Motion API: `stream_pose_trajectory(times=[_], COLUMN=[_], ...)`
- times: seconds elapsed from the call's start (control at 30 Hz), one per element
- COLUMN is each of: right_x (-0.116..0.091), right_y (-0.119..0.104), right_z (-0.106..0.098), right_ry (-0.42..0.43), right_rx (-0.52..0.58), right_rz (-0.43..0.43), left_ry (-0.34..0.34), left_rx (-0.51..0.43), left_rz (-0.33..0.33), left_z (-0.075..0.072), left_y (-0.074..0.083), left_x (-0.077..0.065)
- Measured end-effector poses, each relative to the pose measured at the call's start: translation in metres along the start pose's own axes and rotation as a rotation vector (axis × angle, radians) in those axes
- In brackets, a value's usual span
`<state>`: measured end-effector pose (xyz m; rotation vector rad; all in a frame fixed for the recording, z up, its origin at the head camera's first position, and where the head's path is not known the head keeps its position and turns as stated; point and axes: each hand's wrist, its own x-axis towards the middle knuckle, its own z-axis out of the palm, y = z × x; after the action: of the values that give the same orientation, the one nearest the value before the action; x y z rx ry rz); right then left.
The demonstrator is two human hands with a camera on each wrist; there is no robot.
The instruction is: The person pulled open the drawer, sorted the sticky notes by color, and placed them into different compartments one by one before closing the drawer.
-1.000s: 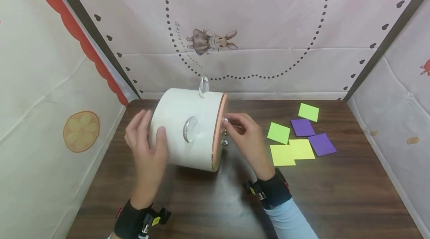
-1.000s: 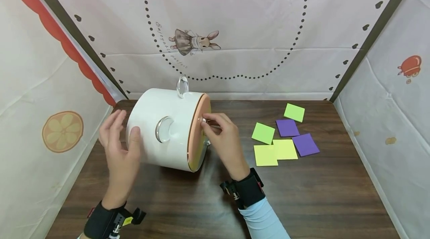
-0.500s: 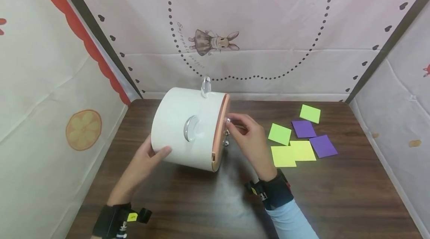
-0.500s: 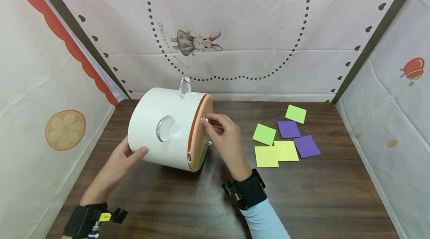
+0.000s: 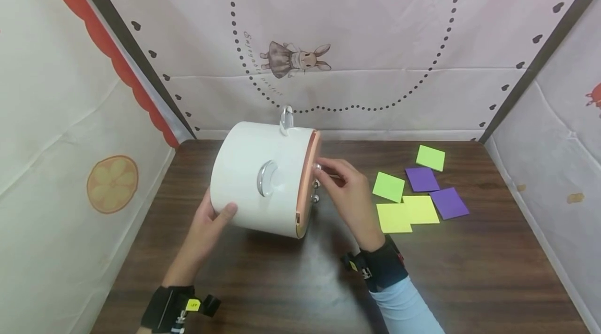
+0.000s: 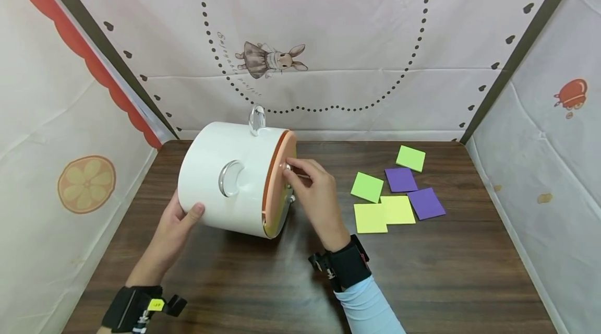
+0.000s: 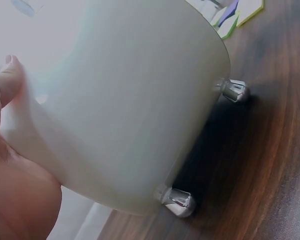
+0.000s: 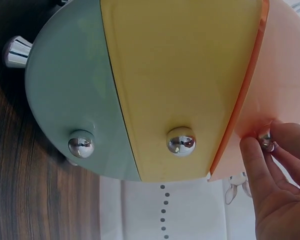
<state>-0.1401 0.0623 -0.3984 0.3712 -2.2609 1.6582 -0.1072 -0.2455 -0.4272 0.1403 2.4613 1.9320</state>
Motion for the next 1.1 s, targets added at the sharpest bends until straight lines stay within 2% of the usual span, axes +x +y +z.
stream_pose_trajectory(times=[0.17,0.4,0.63,0.8,0.93,1.1], right_x=[0.000,-0.003,-0.008,-0.011,-0.012,-0.014], right_y=[-0.004,-0.031,-0.036,-0.033,-0.023,-0.008], right_z=[-0.001,-0.009,-0.011,-0.007,-0.003,0.001], right_ry=[0.015,0.027,0.053,0.097,0.142,0.174], right_rx=[0.012,0.079,0.139,0.131,0.074,-0.006], right_rz=[0.010,0.040,0.089,0.082,0.109,0.114], left_ry=[-0.012,-0.045,-0.062,-0.068,-0.073,-0.089], left_rx=[0.000,-0.012,-0.020,-0.004,-0.014,0.000], left_rz=[0.003,-0.012,-0.059,-0.069,-0.073,-0.027], left_z=[0.000,-0.001,0.001,0.001,-0.001,-0.003], left_y=[0.001,0.006,0.026,0.036,0.033,0.016], left_x=[0.001,0.003,-0.002,-0.005,-0.004,0.000])
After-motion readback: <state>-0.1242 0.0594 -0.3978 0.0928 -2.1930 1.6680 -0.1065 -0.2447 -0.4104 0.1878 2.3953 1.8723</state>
